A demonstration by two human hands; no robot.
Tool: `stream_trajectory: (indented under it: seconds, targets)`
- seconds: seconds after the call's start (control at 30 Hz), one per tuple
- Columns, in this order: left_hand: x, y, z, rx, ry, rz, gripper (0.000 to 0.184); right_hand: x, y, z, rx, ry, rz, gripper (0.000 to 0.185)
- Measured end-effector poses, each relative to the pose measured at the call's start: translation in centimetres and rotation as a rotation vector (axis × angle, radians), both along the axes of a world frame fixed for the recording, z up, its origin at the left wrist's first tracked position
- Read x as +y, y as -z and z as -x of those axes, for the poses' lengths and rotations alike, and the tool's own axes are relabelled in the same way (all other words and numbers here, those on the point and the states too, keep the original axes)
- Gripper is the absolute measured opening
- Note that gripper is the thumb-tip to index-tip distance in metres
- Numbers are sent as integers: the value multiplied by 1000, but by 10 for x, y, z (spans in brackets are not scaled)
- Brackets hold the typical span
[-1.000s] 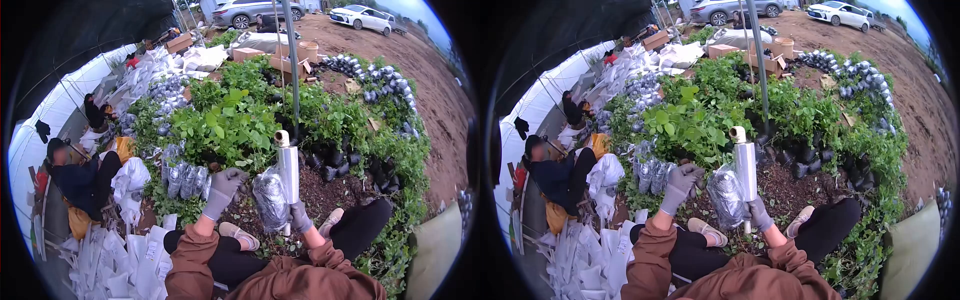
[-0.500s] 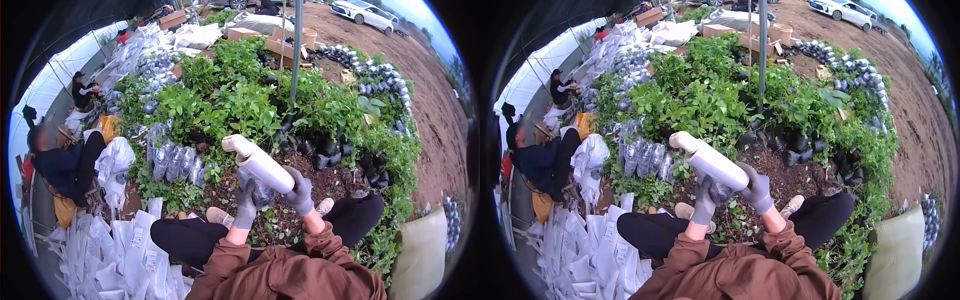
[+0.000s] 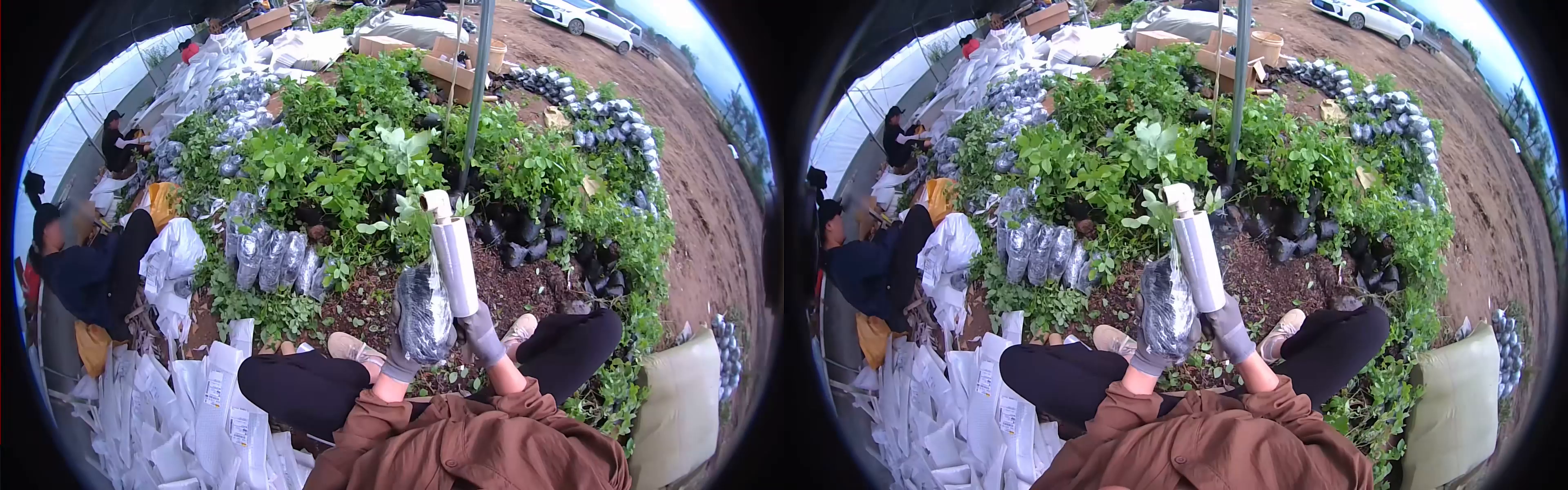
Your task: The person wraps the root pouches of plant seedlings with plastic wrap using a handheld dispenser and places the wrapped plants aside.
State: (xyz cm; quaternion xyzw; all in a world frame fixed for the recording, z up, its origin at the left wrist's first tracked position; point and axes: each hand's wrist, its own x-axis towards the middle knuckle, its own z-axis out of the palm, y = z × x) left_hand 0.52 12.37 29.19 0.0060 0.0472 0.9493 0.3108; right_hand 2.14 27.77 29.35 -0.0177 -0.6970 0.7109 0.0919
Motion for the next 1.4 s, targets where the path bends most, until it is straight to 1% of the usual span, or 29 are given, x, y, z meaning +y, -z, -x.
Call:
stream_trajectory:
  seconds: [0.03,0.07,0.1,0.13,0.17,0.2,0.27,0.3,0.37,0.43,0.47,0.53,0.57,0.67,0.77,0.8,0.9,0.93,0.97,1.03,1.07,1.13,1.17,1.2,1.23,1.27,1.33,1.37,1.4]
  targets:
    - [-9,0,-1,-11,78,2,67,4,-6,-6,-132,-57,95,27]
    - [-22,-2,-3,68,40,369,65,6,-12,-14,-268,-115,194,26]
    - [-27,9,-1,227,-19,591,64,0,-26,-12,-58,-48,229,23]
    - [-29,20,8,396,-86,807,65,5,-37,-6,-144,-56,229,22]
    - [-34,30,11,445,-127,860,64,9,-43,-2,-236,-71,229,22]
    - [-38,33,13,492,-168,916,65,-3,-44,5,35,69,44,28]
    - [-49,0,-1,347,-171,700,63,-8,-41,9,84,43,-104,38]
    - [-47,-52,-6,53,-71,508,63,-10,-40,10,97,41,-187,38]
    - [-94,45,11,308,-109,690,86,-11,-52,6,105,13,-329,39]
    - [-64,-21,-3,547,-199,1226,92,-16,-57,0,114,-47,-434,39]
    - [-57,-3,-6,508,-237,1295,106,-20,-58,2,127,-92,-465,39]
    - [-54,8,-9,263,-259,1043,84,-27,-55,5,144,-123,-472,38]
    - [-57,28,-6,137,-209,820,75,-31,-49,9,137,-123,-376,37]
    - [-44,-3,-14,-97,-236,317,61,-45,-42,9,46,-78,17,30]
    - [-34,-8,-12,-12,-290,236,65,-44,-61,1,-135,7,167,27]
    - [-34,-6,-13,2,-307,279,70,-43,-55,2,-83,27,110,26]
    - [-33,-8,-21,88,-25,-68,73,-43,-46,2,-97,78,116,25]
    - [-26,-10,-18,220,96,-220,77,-45,-34,5,110,100,-27,21]
    - [-35,-13,-16,170,134,-188,70,-40,-28,1,-21,-1,140,19]
    - [-57,26,-5,-50,9,282,61,-29,-29,-7,-282,-201,478,17]
    - [-66,51,4,-104,-40,541,56,-34,-35,-7,-238,-153,578,17]
    - [-73,33,12,287,-238,978,37,-27,-38,4,-226,-51,330,19]
    - [-74,12,4,247,-216,863,35,-25,-49,7,-189,-54,170,21]
    - [-73,-39,-10,208,-190,754,33,-27,-44,12,-58,-49,63,24]
    - [-77,-47,-18,230,-161,762,36,-32,-35,16,65,-39,-39,27]
    - [-78,-33,-18,281,-152,859,39,-35,-28,18,188,-29,-141,30]
    - [-73,-8,-5,327,-179,1174,46,-40,-53,11,158,-75,-356,37]
    - [-61,-12,-6,109,-251,1107,42,-43,-60,12,195,-90,-419,38]
    - [-51,-25,-10,152,-395,1028,44,-47,-67,11,176,-81,-395,38]
